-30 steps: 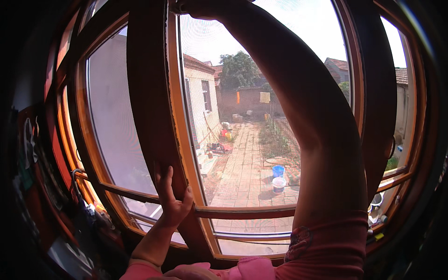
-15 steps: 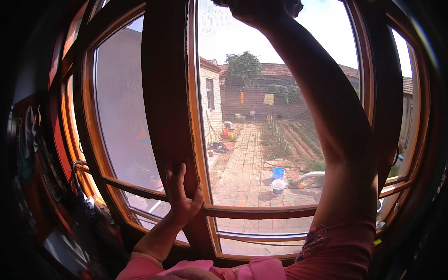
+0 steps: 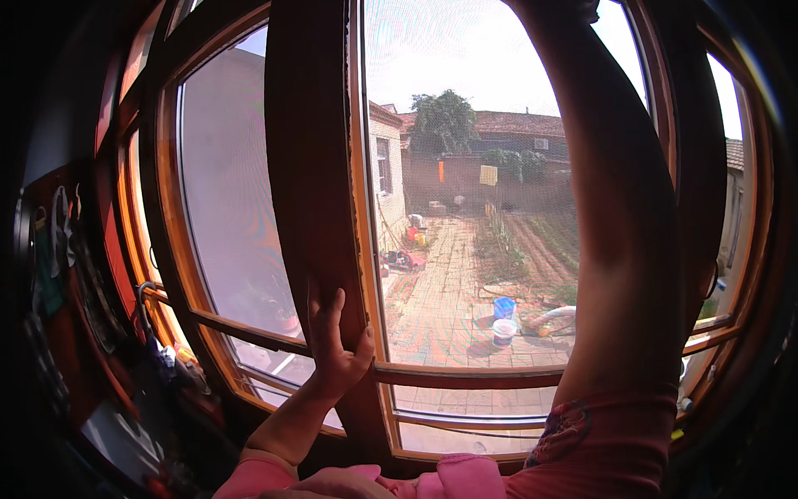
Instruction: The person wipes the glass panes and wooden frames of a window using a cloth, opening and closing different sections of the window to reach all surfaces.
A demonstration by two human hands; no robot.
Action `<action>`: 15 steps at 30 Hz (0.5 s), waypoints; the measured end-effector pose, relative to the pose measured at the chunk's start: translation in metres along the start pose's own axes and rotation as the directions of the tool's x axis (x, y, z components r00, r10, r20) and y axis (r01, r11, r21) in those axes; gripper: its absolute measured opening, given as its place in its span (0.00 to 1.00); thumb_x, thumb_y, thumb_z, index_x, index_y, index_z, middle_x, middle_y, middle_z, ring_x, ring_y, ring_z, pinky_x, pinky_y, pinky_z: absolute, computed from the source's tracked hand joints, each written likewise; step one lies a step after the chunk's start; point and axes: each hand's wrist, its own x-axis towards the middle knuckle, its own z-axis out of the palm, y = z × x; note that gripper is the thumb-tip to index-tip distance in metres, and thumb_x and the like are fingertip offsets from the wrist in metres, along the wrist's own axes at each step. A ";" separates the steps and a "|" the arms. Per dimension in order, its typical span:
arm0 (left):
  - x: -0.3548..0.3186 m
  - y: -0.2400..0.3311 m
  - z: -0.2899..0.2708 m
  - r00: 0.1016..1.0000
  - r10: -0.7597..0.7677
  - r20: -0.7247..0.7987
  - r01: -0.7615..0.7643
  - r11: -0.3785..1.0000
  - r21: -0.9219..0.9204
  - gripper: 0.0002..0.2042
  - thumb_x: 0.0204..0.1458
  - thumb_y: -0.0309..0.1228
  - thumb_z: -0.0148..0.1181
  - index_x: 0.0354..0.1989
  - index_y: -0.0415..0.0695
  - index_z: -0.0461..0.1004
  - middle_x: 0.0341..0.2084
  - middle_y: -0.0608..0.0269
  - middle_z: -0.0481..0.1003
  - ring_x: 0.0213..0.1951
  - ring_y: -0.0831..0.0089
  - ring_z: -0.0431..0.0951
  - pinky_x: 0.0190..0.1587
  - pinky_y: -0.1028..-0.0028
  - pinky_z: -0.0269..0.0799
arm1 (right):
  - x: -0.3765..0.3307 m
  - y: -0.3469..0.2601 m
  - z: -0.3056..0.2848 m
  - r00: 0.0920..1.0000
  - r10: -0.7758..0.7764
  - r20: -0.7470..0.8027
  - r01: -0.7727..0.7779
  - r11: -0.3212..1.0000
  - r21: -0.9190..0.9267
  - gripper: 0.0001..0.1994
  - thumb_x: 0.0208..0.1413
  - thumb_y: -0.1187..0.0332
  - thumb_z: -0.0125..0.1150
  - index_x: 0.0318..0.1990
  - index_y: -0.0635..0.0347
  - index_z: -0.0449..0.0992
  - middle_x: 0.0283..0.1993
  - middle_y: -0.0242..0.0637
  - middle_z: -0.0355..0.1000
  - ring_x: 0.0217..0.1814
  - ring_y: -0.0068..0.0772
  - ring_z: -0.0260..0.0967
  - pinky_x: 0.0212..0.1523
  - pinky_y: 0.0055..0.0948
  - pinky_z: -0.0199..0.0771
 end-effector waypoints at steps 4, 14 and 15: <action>0.002 0.001 -0.003 1.000 -0.014 0.020 0.014 1.000 -0.006 0.35 0.50 0.27 0.66 0.68 0.38 0.61 0.68 0.22 0.52 0.69 0.29 0.56 0.69 0.44 0.56 | -0.003 -0.006 -0.015 1.000 -0.001 0.024 0.002 1.000 -0.031 0.08 0.62 0.55 0.61 0.37 0.43 0.83 0.37 0.29 0.81 0.32 0.27 0.78 0.28 0.33 0.73; 0.001 -0.001 -0.002 1.000 0.013 -0.006 -0.013 1.000 0.015 0.37 0.48 0.25 0.65 0.69 0.38 0.60 0.70 0.26 0.51 0.71 0.35 0.55 0.70 0.47 0.54 | -0.024 -0.016 -0.020 0.994 -0.010 0.105 0.027 0.987 -0.160 0.09 0.60 0.52 0.61 0.38 0.39 0.84 0.36 0.26 0.81 0.32 0.29 0.79 0.27 0.36 0.72; 0.001 0.000 -0.002 1.000 0.016 -0.009 -0.016 1.000 0.019 0.37 0.48 0.24 0.65 0.70 0.38 0.60 0.70 0.26 0.51 0.71 0.35 0.56 0.70 0.47 0.54 | -0.018 -0.012 -0.016 0.998 -0.011 0.069 0.021 0.990 -0.141 0.08 0.59 0.52 0.62 0.37 0.39 0.84 0.36 0.26 0.81 0.32 0.29 0.79 0.27 0.36 0.72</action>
